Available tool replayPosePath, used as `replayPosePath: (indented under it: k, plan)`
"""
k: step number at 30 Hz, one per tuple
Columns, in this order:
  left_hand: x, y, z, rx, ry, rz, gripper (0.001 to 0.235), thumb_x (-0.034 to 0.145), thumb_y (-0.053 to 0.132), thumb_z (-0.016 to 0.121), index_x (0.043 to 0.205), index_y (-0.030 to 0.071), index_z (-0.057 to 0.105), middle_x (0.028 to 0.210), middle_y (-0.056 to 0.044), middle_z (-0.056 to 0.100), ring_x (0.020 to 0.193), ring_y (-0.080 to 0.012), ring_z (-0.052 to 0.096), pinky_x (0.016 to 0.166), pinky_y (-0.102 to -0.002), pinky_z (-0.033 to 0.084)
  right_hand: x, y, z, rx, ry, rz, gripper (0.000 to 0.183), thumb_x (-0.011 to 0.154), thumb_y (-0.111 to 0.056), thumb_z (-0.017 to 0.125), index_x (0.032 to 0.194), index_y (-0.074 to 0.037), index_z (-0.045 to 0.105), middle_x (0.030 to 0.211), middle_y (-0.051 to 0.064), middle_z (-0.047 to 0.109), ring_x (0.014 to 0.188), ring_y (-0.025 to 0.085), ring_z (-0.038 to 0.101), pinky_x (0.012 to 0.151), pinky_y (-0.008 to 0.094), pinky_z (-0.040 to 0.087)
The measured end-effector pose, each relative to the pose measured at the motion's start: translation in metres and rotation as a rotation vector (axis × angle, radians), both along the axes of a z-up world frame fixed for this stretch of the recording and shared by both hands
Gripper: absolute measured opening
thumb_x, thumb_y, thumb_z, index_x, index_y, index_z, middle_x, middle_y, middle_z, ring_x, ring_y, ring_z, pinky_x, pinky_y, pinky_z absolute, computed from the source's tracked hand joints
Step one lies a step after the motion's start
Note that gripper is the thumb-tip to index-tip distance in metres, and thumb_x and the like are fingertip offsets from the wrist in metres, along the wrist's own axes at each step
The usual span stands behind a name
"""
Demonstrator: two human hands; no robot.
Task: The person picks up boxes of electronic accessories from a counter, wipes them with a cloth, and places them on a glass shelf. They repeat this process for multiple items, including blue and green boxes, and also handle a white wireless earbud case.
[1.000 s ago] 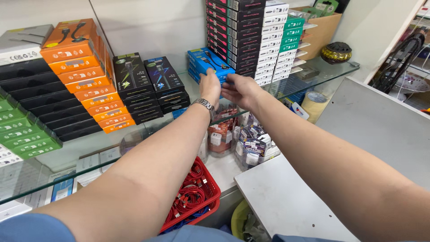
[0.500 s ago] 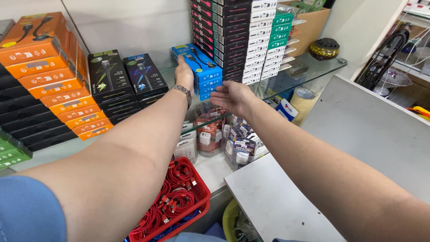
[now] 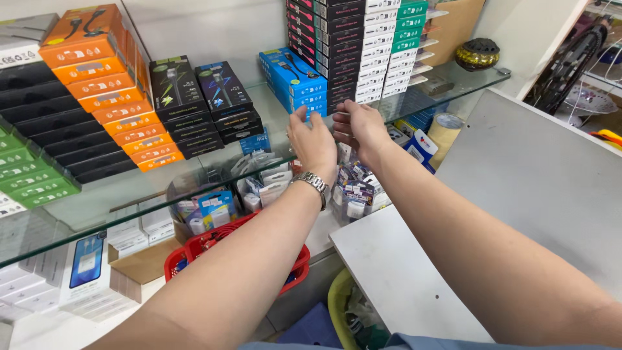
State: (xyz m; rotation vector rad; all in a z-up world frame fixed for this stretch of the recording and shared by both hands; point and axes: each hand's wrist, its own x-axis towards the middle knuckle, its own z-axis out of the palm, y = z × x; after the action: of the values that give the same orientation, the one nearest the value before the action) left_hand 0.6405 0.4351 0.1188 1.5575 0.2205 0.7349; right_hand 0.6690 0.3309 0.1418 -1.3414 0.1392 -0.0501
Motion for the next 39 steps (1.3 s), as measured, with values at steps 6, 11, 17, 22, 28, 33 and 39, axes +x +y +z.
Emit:
replayPosePath:
  k: [6, 11, 17, 22, 28, 33, 39]
  plan:
    - [-0.064, -0.026, 0.013, -0.091, 0.020, -0.237, 0.029, 0.094, 0.024, 0.060, 0.111, 0.003, 0.068, 0.112, -0.013, 0.074, 0.103, -0.0273, 0.072, 0.091, -0.040, 0.054, -0.078, -0.014, 0.004, -0.054, -0.125, -0.044, 0.025, 0.097, -0.023, 0.060, 0.114, -0.007, 0.064, 0.104, 0.007, 0.072, 0.089, 0.017, 0.071, 0.073, 0.031, 0.057]
    - [-0.111, -0.046, 0.013, -0.128, 0.028, -0.354, 0.023, 0.094, 0.024, 0.065, 0.103, 0.003, 0.070, 0.101, -0.010, 0.076, 0.091, -0.0221, 0.073, 0.081, -0.036, 0.056, -0.146, -0.032, 0.005, -0.165, -0.157, -0.191, 0.025, 0.098, -0.022, 0.061, 0.116, -0.003, 0.063, 0.107, 0.009, 0.071, 0.093, 0.017, 0.071, 0.074, 0.031, 0.059]
    - [-0.175, -0.054, 0.007, -0.187, 0.027, -0.558, 0.020, 0.093, 0.022, 0.067, 0.098, 0.003, 0.071, 0.095, -0.008, 0.077, 0.085, -0.0205, 0.073, 0.077, -0.034, 0.057, -0.225, -0.039, 0.002, -0.167, -0.148, -0.320, 0.025, 0.098, -0.021, 0.063, 0.115, -0.002, 0.063, 0.105, 0.010, 0.072, 0.094, 0.019, 0.072, 0.077, 0.032, 0.060]
    - [-0.237, -0.047, 0.001, -0.100, 0.038, -0.615, 0.020, 0.092, 0.022, 0.068, 0.096, 0.003, 0.072, 0.095, -0.008, 0.077, 0.088, -0.0199, 0.072, 0.080, -0.034, 0.055, -0.298, -0.038, -0.001, -0.246, -0.082, -0.440, 0.025, 0.097, -0.021, 0.061, 0.116, -0.005, 0.065, 0.108, 0.008, 0.071, 0.101, 0.019, 0.070, 0.082, 0.035, 0.058]
    - [-0.316, -0.055, 0.001, -0.069, 0.086, -0.733, 0.021, 0.091, 0.024, 0.068, 0.096, 0.004, 0.072, 0.098, -0.008, 0.076, 0.091, -0.0204, 0.072, 0.082, -0.035, 0.055, -0.384, -0.042, -0.002, -0.261, -0.074, -0.545, 0.025, 0.097, -0.021, 0.060, 0.115, -0.004, 0.066, 0.113, 0.010, 0.071, 0.105, 0.021, 0.069, 0.085, 0.036, 0.058]
    - [-0.374, -0.075, 0.010, -0.055, 0.118, -0.868, 0.021, 0.092, 0.024, 0.067, 0.097, 0.004, 0.072, 0.102, -0.008, 0.075, 0.096, -0.0211, 0.070, 0.083, -0.036, 0.055, -0.452, -0.055, 0.000, -0.221, -0.068, -0.624, 0.026, 0.098, -0.021, 0.058, 0.117, -0.004, 0.063, 0.114, 0.009, 0.072, 0.107, 0.021, 0.070, 0.088, 0.035, 0.058]
    - [-0.446, -0.120, 0.020, -0.136, 0.233, -1.103, 0.021, 0.093, 0.022, 0.062, 0.100, 0.004, 0.069, 0.100, -0.007, 0.075, 0.090, -0.0205, 0.073, 0.078, -0.037, 0.059, -0.532, -0.095, 0.003, -0.189, -0.069, -0.738, 0.026, 0.098, -0.019, 0.059, 0.117, -0.001, 0.062, 0.113, 0.011, 0.072, 0.105, 0.022, 0.073, 0.088, 0.035, 0.060]
